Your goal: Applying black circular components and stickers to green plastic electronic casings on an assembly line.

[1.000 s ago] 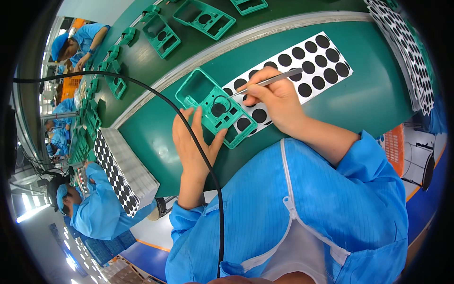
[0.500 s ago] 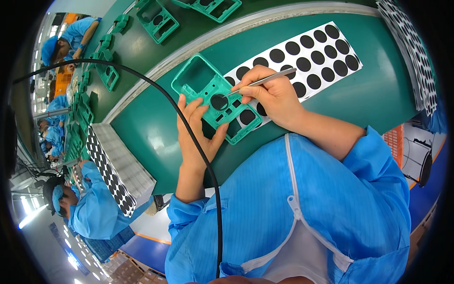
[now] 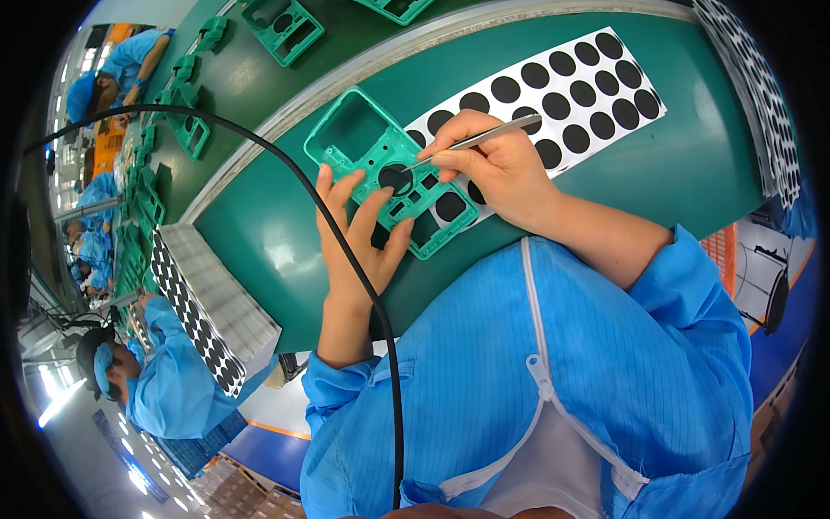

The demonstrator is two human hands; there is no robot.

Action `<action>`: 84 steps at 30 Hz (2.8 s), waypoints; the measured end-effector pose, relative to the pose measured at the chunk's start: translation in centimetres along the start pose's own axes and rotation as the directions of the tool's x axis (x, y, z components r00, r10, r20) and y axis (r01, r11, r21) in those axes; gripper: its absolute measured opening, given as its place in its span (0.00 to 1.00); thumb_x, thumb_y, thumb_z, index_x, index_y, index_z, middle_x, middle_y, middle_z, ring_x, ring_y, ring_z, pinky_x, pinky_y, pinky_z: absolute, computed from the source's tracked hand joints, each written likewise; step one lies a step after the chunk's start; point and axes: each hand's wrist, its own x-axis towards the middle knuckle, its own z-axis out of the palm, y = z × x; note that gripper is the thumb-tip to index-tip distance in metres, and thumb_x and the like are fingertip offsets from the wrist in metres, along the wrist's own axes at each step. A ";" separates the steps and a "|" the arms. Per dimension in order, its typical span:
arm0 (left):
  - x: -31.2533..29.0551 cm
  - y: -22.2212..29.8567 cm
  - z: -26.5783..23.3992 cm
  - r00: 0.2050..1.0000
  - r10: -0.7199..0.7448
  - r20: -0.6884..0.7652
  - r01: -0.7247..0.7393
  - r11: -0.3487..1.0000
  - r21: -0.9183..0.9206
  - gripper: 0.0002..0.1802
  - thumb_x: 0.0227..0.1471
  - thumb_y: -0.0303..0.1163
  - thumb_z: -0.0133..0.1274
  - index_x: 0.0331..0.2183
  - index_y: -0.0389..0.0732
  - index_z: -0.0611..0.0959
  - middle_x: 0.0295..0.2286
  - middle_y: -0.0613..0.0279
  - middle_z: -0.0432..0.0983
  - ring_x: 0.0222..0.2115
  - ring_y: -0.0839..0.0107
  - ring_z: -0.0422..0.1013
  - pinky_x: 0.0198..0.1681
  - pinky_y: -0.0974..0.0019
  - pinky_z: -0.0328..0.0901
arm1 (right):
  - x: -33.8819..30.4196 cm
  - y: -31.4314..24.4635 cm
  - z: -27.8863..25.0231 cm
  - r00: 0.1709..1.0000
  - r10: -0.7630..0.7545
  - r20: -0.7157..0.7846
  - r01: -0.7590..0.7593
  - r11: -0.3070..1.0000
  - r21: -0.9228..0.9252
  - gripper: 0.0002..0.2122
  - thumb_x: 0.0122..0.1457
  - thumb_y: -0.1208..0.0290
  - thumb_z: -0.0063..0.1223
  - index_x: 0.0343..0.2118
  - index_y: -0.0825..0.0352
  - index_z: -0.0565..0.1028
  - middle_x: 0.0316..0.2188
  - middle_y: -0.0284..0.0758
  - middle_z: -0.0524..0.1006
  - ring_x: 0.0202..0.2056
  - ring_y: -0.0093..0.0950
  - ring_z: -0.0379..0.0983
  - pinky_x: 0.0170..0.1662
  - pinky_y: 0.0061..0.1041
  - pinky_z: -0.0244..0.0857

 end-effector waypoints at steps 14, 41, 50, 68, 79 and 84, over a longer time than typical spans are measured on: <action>0.0 0.0 0.0 0.999 0.010 0.036 -0.011 1.000 0.029 0.20 0.30 0.30 0.63 0.33 0.46 0.80 0.44 0.53 0.63 0.54 0.42 0.50 0.51 0.46 0.51 | 0.1 0.1 0.0 1.000 -0.016 0.014 0.017 1.000 -0.021 0.03 0.55 0.80 0.47 0.30 0.72 0.72 0.26 0.33 0.71 0.25 0.17 0.67 0.29 0.13 0.63; 0.6 0.3 -0.1 0.991 0.039 0.132 -0.052 0.994 0.096 0.20 0.36 0.30 0.58 0.38 0.53 0.81 0.45 0.54 0.59 0.52 0.46 0.47 0.56 0.47 0.42 | 0.0 -0.1 0.4 0.985 -0.170 0.016 0.168 0.944 -0.284 0.02 0.52 0.80 0.49 0.28 0.73 0.72 0.26 0.36 0.73 0.23 0.20 0.71 0.26 0.15 0.65; 0.9 0.5 -0.2 0.989 0.074 0.131 -0.094 0.984 0.149 0.20 0.36 0.31 0.58 0.38 0.54 0.81 0.42 0.54 0.62 0.50 0.47 0.52 0.55 0.48 0.46 | -0.1 -0.3 0.4 0.979 -0.199 0.038 0.200 0.917 -0.344 0.02 0.51 0.82 0.50 0.28 0.72 0.72 0.24 0.36 0.73 0.23 0.23 0.70 0.25 0.17 0.64; 0.8 0.5 -0.5 0.984 0.111 0.142 -0.146 0.953 0.266 0.23 0.35 0.32 0.59 0.40 0.54 0.80 0.41 0.57 0.64 0.48 0.44 0.54 0.44 0.50 0.60 | -0.5 -0.2 0.5 0.865 -0.455 0.212 0.496 0.712 -0.496 0.08 0.43 0.86 0.53 0.28 0.69 0.73 0.26 0.36 0.73 0.25 0.29 0.71 0.24 0.21 0.64; 0.7 0.9 -0.2 0.988 -0.146 -0.048 0.153 0.966 0.210 0.26 0.41 0.31 0.55 0.46 0.42 0.73 0.43 0.51 0.60 0.47 0.47 0.53 0.50 0.49 0.46 | 0.0 -1.2 -0.1 0.869 -0.474 0.140 0.486 0.768 -0.418 0.07 0.48 0.83 0.54 0.31 0.69 0.75 0.30 0.38 0.74 0.29 0.29 0.71 0.29 0.20 0.66; 3.1 -1.4 -1.4 0.899 -0.430 0.080 0.431 0.902 0.011 0.19 0.48 0.24 0.44 0.46 0.39 0.70 0.18 0.55 0.68 0.20 0.62 0.66 0.34 0.61 0.60 | -0.1 -4.6 -7.7 0.919 -0.358 -0.165 0.278 0.885 -0.372 0.06 0.53 0.81 0.46 0.32 0.72 0.74 0.33 0.36 0.73 0.33 0.21 0.70 0.37 0.19 0.66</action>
